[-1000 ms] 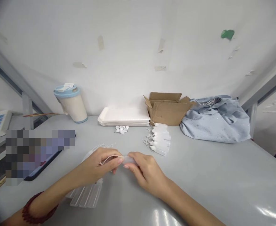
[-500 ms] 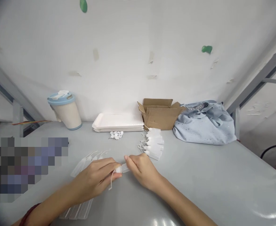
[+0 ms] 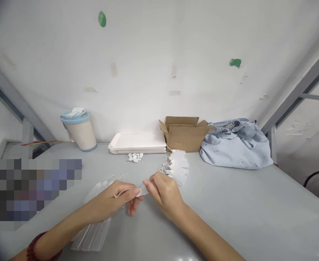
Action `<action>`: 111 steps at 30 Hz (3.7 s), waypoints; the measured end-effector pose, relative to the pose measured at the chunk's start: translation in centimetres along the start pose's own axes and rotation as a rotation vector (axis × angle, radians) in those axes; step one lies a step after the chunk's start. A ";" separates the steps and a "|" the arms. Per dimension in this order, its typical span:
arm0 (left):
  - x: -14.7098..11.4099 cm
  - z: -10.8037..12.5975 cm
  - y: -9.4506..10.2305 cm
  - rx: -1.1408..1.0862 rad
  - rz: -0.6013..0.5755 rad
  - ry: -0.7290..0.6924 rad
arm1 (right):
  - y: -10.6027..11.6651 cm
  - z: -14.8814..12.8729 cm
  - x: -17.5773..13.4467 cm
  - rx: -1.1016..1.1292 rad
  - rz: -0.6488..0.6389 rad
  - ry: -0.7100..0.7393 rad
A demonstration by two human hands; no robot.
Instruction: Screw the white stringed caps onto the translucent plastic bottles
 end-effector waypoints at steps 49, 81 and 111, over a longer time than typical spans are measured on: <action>0.0 0.3 10.5 0.669 0.560 -0.136 | 6.2 6.3 1.0 -0.210 0.260 -0.340; 3.7 -2.3 9.7 0.796 0.297 -0.155 | 5.5 11.8 1.3 -0.335 0.040 -0.396; 3.2 -1.5 9.6 0.813 0.328 -0.179 | 3.5 7.4 1.1 -0.538 0.064 -0.131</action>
Point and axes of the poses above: each hand's wrist, its own x-axis towards the middle knuckle, its own y-axis out of the back of the hand, z = x × y, the point moved 9 cm from there along x, towards the middle knuckle, and after that the axes turned 6 degrees about -x, right-handed, at the moved point
